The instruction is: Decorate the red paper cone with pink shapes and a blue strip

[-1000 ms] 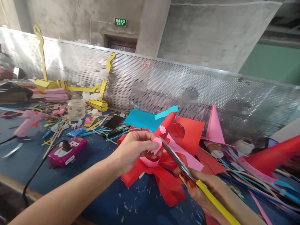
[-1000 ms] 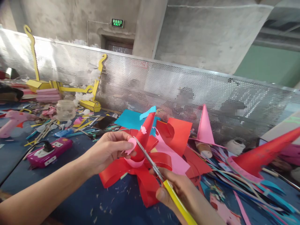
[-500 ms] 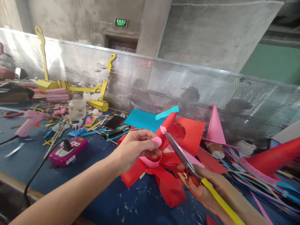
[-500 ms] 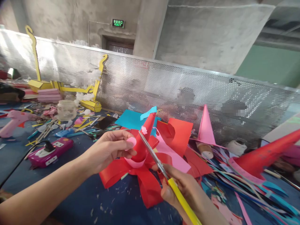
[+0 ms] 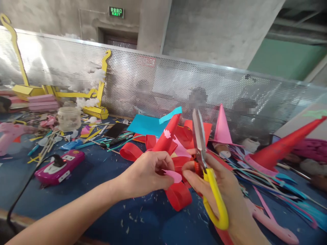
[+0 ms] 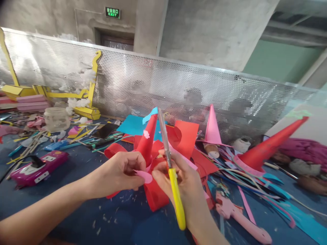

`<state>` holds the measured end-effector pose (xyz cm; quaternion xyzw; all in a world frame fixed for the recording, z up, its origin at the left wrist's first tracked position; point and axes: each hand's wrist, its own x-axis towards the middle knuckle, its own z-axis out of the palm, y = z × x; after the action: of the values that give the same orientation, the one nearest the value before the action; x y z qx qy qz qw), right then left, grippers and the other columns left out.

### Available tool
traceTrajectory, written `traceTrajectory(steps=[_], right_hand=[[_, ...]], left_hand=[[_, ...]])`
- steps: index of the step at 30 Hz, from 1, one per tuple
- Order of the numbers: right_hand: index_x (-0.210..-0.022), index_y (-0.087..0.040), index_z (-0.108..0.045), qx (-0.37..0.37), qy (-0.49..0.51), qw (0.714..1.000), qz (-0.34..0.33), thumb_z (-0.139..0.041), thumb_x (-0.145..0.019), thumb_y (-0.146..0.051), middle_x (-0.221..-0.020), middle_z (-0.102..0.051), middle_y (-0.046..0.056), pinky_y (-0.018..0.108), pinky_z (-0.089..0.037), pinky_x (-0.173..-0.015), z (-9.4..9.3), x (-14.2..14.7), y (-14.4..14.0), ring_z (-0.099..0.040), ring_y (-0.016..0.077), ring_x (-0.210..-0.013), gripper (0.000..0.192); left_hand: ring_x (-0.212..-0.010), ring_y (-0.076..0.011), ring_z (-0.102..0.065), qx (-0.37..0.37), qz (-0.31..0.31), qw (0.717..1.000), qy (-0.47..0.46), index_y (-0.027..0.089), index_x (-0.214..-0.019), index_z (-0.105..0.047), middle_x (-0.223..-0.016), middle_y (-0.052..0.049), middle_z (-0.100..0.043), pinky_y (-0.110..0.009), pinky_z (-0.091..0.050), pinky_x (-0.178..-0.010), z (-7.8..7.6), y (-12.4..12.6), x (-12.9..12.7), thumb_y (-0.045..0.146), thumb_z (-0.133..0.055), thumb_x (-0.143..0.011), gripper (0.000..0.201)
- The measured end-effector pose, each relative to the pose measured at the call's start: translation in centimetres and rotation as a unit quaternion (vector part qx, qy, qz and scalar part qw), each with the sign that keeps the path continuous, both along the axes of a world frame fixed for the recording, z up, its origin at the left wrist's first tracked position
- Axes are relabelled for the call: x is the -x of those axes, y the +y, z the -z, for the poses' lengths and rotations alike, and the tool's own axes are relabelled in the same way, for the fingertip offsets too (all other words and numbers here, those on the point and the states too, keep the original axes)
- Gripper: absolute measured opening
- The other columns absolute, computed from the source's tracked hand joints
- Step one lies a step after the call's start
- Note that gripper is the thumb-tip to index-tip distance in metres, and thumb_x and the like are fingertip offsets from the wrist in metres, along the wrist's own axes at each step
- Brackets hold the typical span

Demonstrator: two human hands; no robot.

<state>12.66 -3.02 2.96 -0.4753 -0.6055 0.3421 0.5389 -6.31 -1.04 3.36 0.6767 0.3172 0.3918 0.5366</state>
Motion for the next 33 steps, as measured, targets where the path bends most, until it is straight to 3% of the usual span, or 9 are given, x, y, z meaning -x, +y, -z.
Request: traceTrajectory(steps=[5,9,19,24,26,29,33], right_hand=[[-0.103,-0.025,-0.067,-0.015,-0.007,1.0,-0.015,-0.076,-0.066,-0.034,-0.066,-0.059,-0.004,0.026,-0.05,-0.057,1.2,0.2,0.3,-0.06,0.0136,-0.059,0.039],[-0.104,-0.025,-0.067,0.007,-0.002,1.0,-0.017,-0.075,-0.069,-0.031,-0.066,-0.059,-0.003,0.028,-0.05,-0.058,1.5,0.2,0.5,-0.059,0.0151,-0.061,0.037],[-0.103,-0.023,-0.062,-0.018,0.061,0.998,-0.008,-0.084,-0.063,-0.033,-0.072,-0.06,-0.004,0.026,-0.052,-0.061,0.8,0.5,0.0,-0.061,0.0138,-0.065,0.046],[-0.111,-0.025,-0.058,-0.03,0.117,0.993,0.009,-0.08,-0.073,-0.034,-0.068,-0.056,-0.008,0.022,-0.042,-0.047,1.6,0.4,0.0,-0.05,0.0081,-0.05,0.045],[-0.114,-0.025,-0.056,-0.028,0.129,0.991,0.004,-0.078,-0.076,-0.036,-0.065,-0.053,-0.009,0.022,-0.04,-0.044,1.8,0.5,0.1,-0.047,0.0079,-0.046,0.045],[-0.115,-0.024,-0.054,-0.022,0.136,0.99,-0.004,-0.078,-0.075,-0.038,-0.064,-0.051,-0.009,0.023,-0.04,-0.043,1.9,1.1,0.1,-0.046,0.0079,-0.045,0.048],[-0.116,-0.026,-0.051,-0.029,0.127,0.991,-0.009,-0.076,-0.077,-0.038,-0.068,-0.054,-0.008,0.023,-0.042,-0.044,1.9,1.6,-0.1,-0.049,0.0082,-0.046,0.048]], left_hand=[[-0.06,-0.0076,-0.05,-0.009,0.01,0.999,-0.036,0.014,-0.077,-0.063,-0.069,0.002,-0.06,-0.019,-0.038,-0.055,0.4,0.3,-0.3,0.014,-0.068,-0.074,0.006],[-0.067,-0.0107,-0.058,0.013,-0.051,0.991,-0.12,0.015,-0.083,-0.063,-0.076,-0.001,-0.066,-0.023,-0.045,-0.061,0.3,0.4,-0.2,0.019,-0.07,-0.075,0.012],[-0.057,-0.0091,-0.057,0.038,-0.034,0.993,-0.108,0.015,-0.082,-0.059,-0.068,0.0,-0.065,-0.022,-0.044,-0.056,0.3,0.1,-1.1,0.02,-0.074,-0.073,0.018],[-0.059,-0.0082,-0.058,0.035,-0.126,0.967,-0.217,0.016,-0.085,-0.056,-0.07,0.001,-0.064,-0.021,-0.045,-0.058,0.6,0.2,-1.1,0.026,-0.066,-0.084,0.014],[-0.064,-0.0087,-0.058,0.049,-0.112,0.963,-0.239,0.016,-0.088,-0.056,-0.075,0.0,-0.064,-0.021,-0.045,-0.06,0.8,0.0,-1.4,0.021,-0.07,-0.08,0.016],[-0.07,-0.009,-0.058,0.084,-0.043,0.966,-0.241,0.016,-0.09,-0.057,-0.082,-0.001,-0.064,-0.021,-0.046,-0.064,1.5,-0.3,-2.1,0.015,-0.077,-0.07,0.028],[-0.066,-0.007,-0.055,0.101,-0.015,0.964,-0.244,0.014,-0.082,-0.057,-0.074,0.0,-0.062,-0.019,-0.043,-0.063,2.3,-0.3,-2.8,0.019,-0.079,-0.072,0.024]])
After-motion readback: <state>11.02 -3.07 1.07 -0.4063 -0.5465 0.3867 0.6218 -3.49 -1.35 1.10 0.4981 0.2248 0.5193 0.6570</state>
